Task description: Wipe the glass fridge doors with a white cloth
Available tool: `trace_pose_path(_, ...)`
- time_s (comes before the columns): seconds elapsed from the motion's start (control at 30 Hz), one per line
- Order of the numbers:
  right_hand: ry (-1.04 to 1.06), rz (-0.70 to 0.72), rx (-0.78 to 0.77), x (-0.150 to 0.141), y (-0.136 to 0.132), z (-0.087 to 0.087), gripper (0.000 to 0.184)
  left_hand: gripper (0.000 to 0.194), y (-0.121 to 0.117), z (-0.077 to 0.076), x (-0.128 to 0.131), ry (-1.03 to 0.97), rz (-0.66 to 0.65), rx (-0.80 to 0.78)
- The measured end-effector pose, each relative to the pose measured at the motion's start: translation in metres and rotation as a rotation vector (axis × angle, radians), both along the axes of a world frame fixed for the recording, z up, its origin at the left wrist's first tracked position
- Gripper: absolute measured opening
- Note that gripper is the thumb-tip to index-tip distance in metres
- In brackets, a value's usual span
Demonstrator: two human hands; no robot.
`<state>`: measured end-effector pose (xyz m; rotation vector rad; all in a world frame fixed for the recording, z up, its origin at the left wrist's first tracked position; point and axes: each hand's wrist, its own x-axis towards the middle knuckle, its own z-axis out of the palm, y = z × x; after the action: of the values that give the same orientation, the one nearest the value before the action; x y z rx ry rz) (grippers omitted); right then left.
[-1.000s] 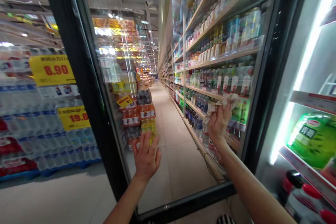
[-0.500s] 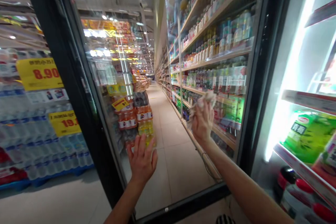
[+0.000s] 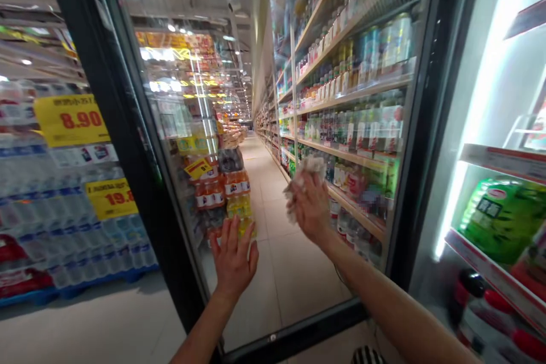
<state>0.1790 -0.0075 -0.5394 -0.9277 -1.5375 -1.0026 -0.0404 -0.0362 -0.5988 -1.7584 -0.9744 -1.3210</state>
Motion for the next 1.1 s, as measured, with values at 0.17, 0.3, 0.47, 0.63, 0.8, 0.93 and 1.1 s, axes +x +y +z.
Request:
trace_pose_path(0.17,-0.032,-0.004,-0.022,0.018,0.001,-0.008,0.043,0.062,-0.008,0.011,-0.007,0.04,-0.037,-0.027)
trace_pose_path(0.3,0.397,-0.085,0.082,0.039,0.012,0.02,0.049,0.066,-0.006,0.044,-0.005,-0.008,-0.039,0.042)
trace_pose_path(0.47,-0.151,0.037,-0.039,0.0,-0.002,0.004,0.046,0.061,0.01,0.076,0.004,-0.036,0.043,0.06)
trace_pose_path(0.63,-0.014,-0.027,0.026,0.03,0.004,0.005,0.043,0.057,0.014,0.073,0.005,-0.028,0.059,0.067)
trace_pose_path(0.8,0.303,-0.059,0.084,0.029,0.011,0.029,0.05,0.057,0.015,0.07,0.005,-0.049,0.063,0.067)
trace_pose_path(0.93,-0.175,0.044,-0.049,0.009,0.001,0.011,0.048,0.059,0.015,0.071,0.004,-0.035,0.057,0.066)
trace_pose_path(1.1,0.242,-0.07,0.067,0.049,0.012,0.023,0.047,0.058,0.014,0.071,0.003,-0.023,0.05,0.067)
